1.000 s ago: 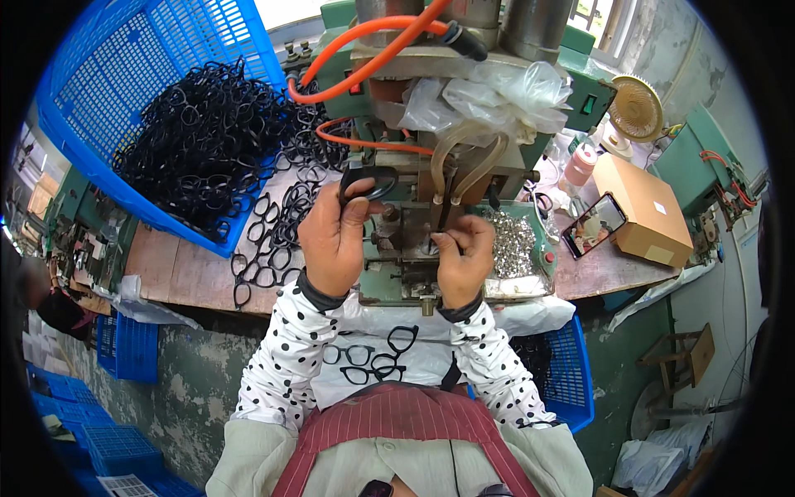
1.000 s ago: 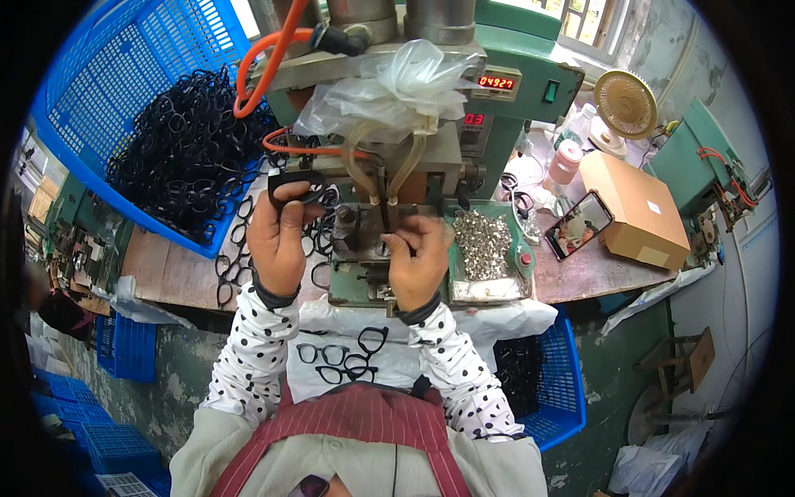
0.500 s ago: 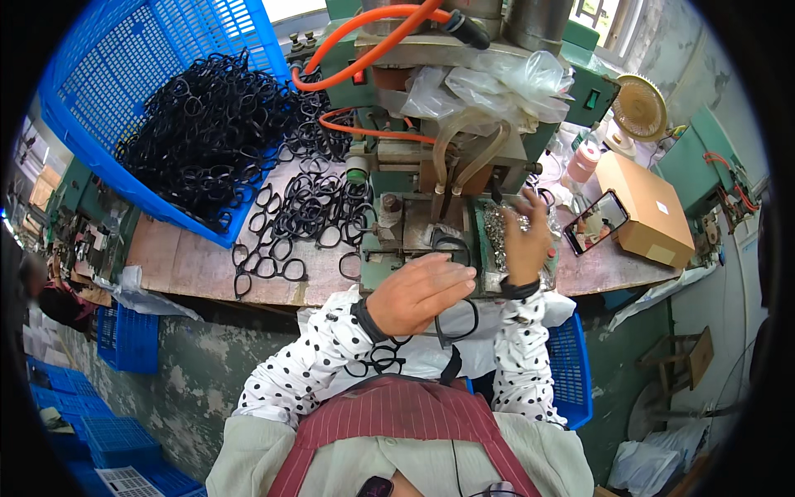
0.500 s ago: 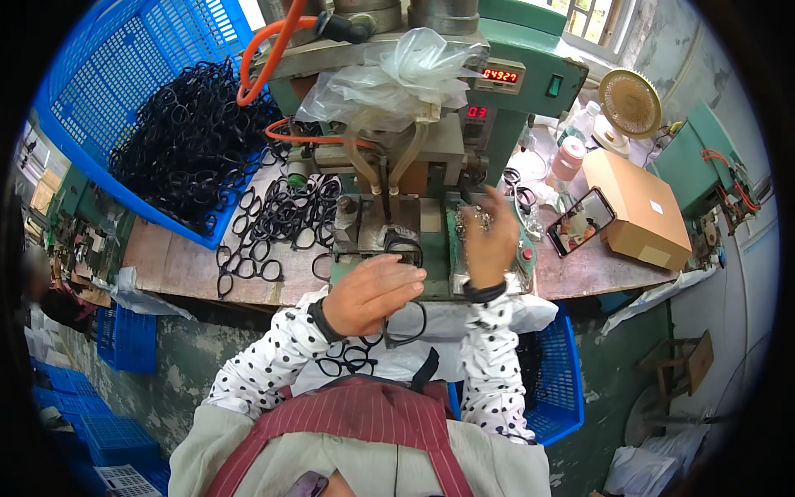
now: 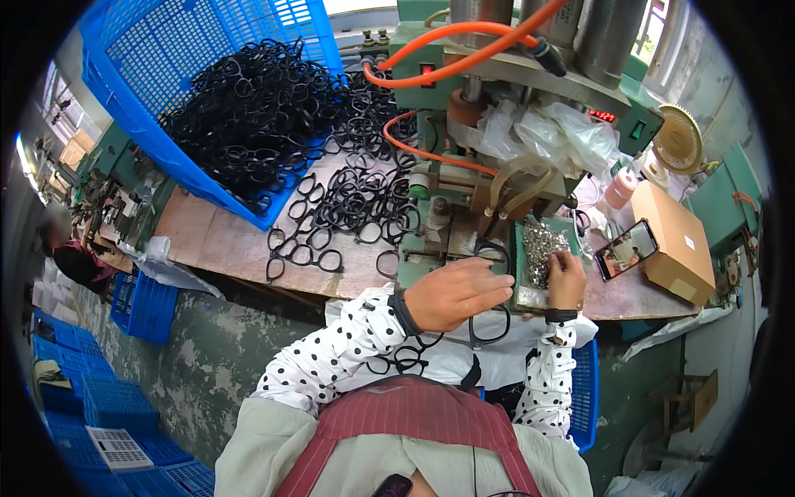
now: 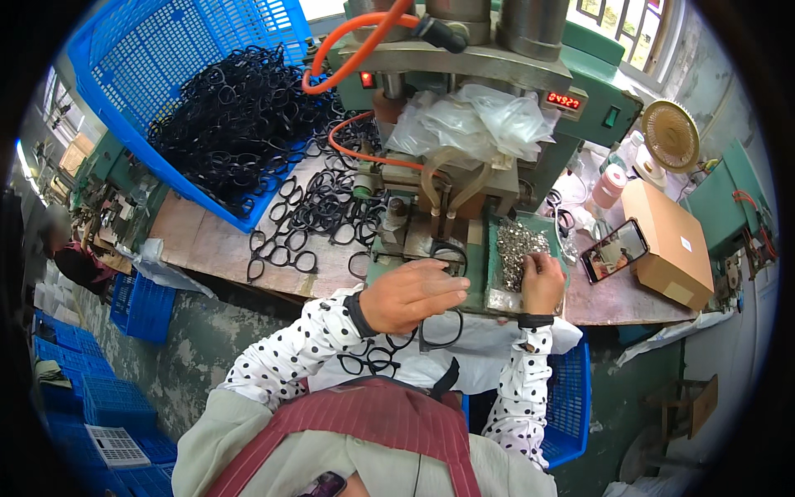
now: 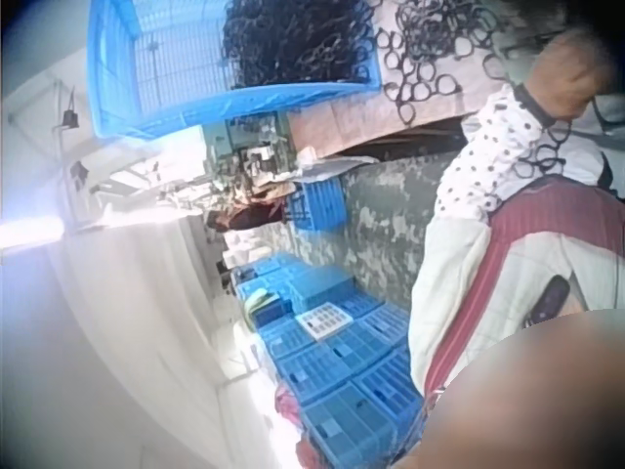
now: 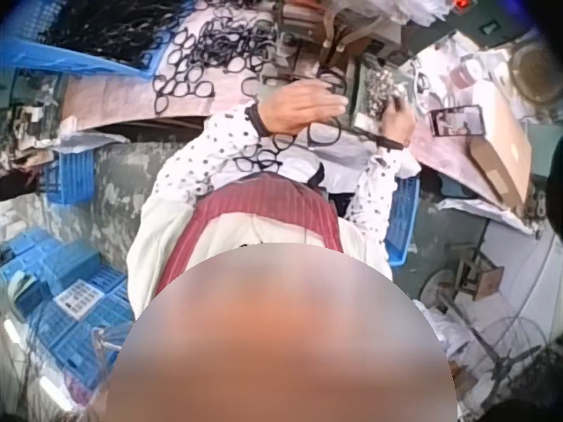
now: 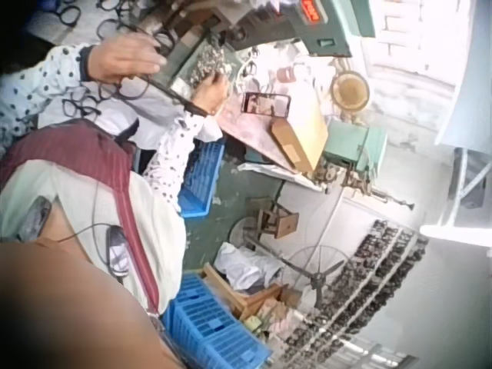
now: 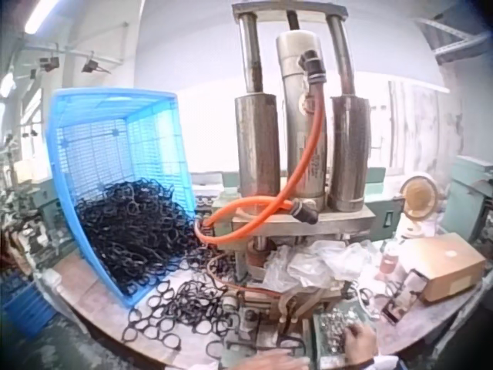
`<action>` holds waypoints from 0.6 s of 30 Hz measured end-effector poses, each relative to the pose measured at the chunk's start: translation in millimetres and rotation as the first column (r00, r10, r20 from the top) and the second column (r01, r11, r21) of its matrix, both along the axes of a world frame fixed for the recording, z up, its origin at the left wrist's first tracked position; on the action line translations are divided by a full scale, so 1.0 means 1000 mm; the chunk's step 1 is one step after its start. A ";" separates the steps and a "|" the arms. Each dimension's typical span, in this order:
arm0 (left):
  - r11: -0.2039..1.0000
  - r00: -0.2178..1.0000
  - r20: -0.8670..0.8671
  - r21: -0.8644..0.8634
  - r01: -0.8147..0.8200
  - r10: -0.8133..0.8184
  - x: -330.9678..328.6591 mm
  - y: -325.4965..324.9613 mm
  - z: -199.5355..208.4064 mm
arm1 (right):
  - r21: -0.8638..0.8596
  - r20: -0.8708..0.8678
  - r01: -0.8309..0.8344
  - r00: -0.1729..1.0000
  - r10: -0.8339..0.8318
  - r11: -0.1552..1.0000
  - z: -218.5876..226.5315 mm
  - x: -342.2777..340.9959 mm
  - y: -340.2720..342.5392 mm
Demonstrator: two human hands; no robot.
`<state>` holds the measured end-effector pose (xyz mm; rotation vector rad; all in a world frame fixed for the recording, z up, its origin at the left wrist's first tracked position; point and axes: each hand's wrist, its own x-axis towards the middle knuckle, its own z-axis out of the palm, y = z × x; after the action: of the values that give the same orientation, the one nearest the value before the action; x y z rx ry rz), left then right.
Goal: The person repeatedly picks up black eyeglass frames and small metal components, places them into a press machine, and removes the assembled frames. The person handles frames one at a time and places finished units into a blue basket.
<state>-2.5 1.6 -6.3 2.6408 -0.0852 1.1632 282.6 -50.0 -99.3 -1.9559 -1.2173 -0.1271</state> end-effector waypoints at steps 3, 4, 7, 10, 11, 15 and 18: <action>0.996 0.998 -0.052 0.074 -0.041 0.044 -0.005 0.001 0.002 | 0.137 -0.113 -0.006 0.993 0.022 0.990 0.002 -0.005 0.003; 0.984 0.995 -0.063 0.163 -0.069 0.080 -0.012 0.003 0.009 | 0.159 -0.134 0.021 0.991 0.001 0.987 -0.003 -0.004 0.003; 0.926 0.967 0.079 0.281 -0.253 0.240 -0.036 0.035 -0.002 | 0.187 -0.149 0.055 0.988 -0.027 0.981 -0.004 -0.006 -0.002; 0.732 0.732 -0.021 0.026 -0.681 0.681 -0.076 0.112 -0.042 | 0.151 -0.025 0.076 0.997 -0.073 0.986 0.006 -0.017 -0.005; 0.576 0.570 0.166 0.014 -0.817 0.805 -0.073 0.130 -0.047 | 0.148 0.008 0.088 0.996 -0.091 0.985 0.007 -0.018 -0.006; 0.220 0.177 -0.177 0.262 -0.940 0.968 -0.099 0.174 -0.091 | 0.126 -0.061 0.038 0.998 -0.030 0.991 0.003 -0.019 -0.001; 0.205 0.125 -0.298 0.251 -0.946 0.946 -0.107 0.190 -0.116 | 0.121 -0.059 -0.013 0.998 0.021 0.993 0.008 -0.020 -0.003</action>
<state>-109.5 191.6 -122.0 2.7135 2.0054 0.6950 262.5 -52.8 -91.3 -1.8321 -1.1603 -0.1289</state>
